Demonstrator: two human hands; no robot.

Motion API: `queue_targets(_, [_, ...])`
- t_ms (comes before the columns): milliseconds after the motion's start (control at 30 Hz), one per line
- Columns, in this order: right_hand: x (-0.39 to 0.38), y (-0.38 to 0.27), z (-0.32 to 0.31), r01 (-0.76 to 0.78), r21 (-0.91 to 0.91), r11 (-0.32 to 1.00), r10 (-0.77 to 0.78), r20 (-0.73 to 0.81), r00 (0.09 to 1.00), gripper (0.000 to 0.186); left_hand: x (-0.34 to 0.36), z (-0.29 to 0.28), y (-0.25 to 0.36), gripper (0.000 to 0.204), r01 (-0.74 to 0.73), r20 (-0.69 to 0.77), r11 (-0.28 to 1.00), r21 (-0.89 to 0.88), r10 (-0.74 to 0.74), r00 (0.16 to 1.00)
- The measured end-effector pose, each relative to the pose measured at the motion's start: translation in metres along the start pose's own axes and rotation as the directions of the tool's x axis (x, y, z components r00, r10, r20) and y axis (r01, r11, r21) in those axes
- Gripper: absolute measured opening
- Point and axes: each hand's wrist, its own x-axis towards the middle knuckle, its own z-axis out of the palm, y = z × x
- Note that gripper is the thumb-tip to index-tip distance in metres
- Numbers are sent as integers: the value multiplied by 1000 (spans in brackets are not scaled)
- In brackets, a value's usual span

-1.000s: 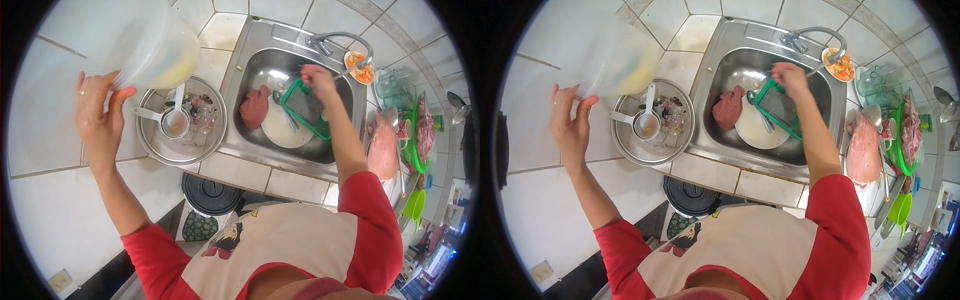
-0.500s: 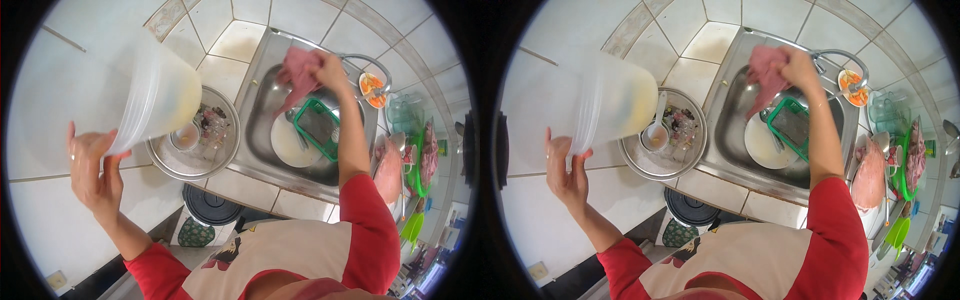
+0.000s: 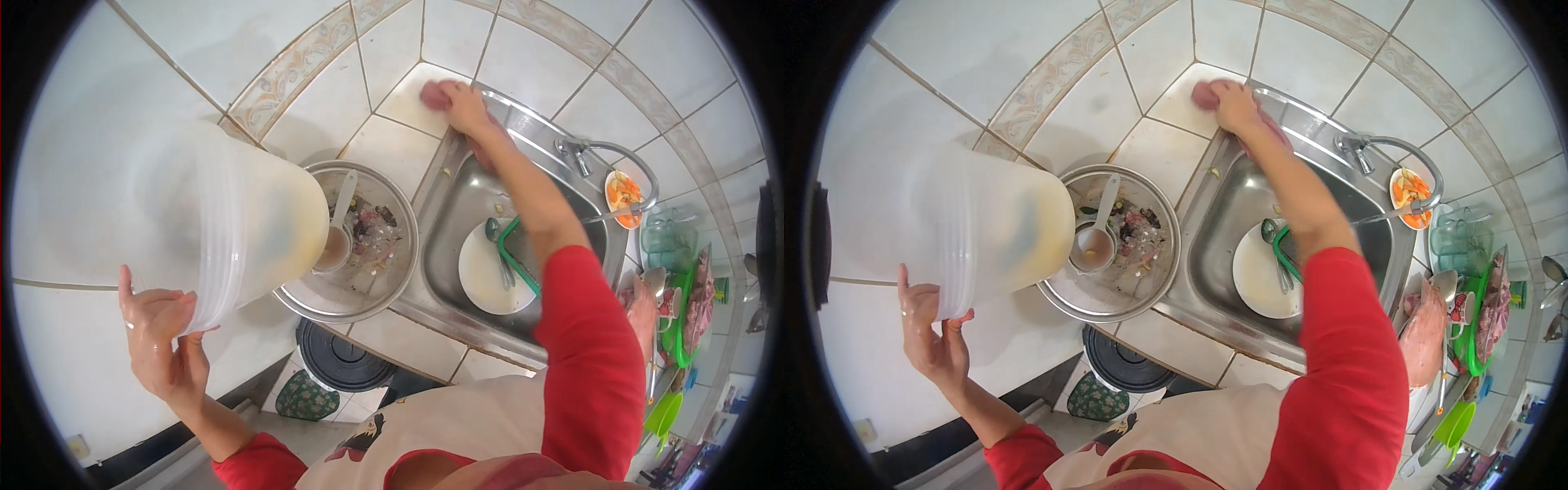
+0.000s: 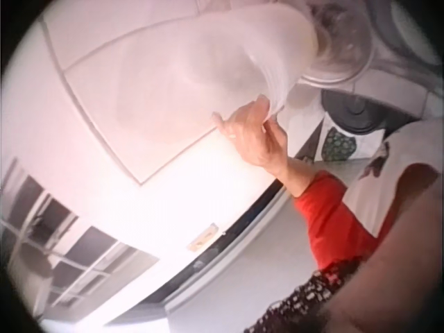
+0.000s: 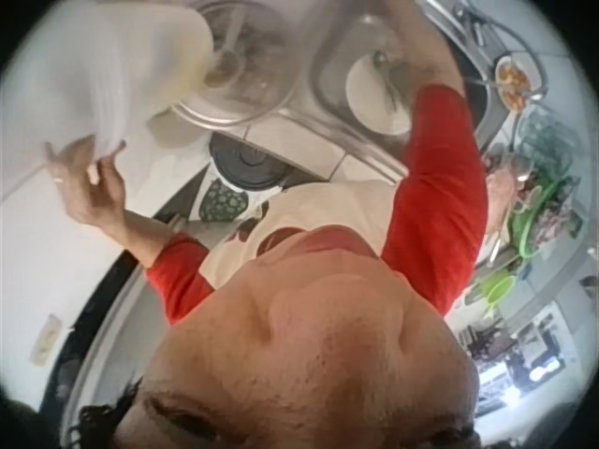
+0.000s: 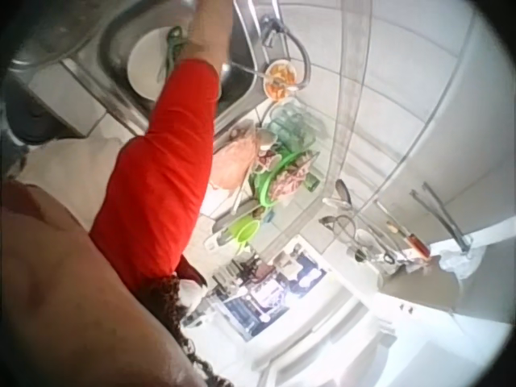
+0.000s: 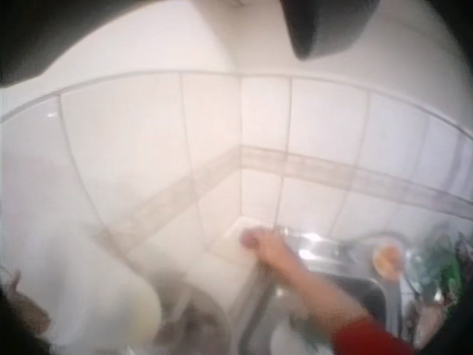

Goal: The person places items in the sink, replaces a trash bag, and wipes down a kitchen counter.

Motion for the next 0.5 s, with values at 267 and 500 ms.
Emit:
queue_targets(267, [61, 13, -26, 280, 189, 941, -224, -270, 936, 34, -4, 2, 4, 16, 8, -16, 998, 69, -7, 1000])
queue_targets(500, [22, -49, 39, 402, 32, 915, -403, 28, 915, 26, -1, 5, 1, 15, 10, -11, 998, 57, -10, 1000])
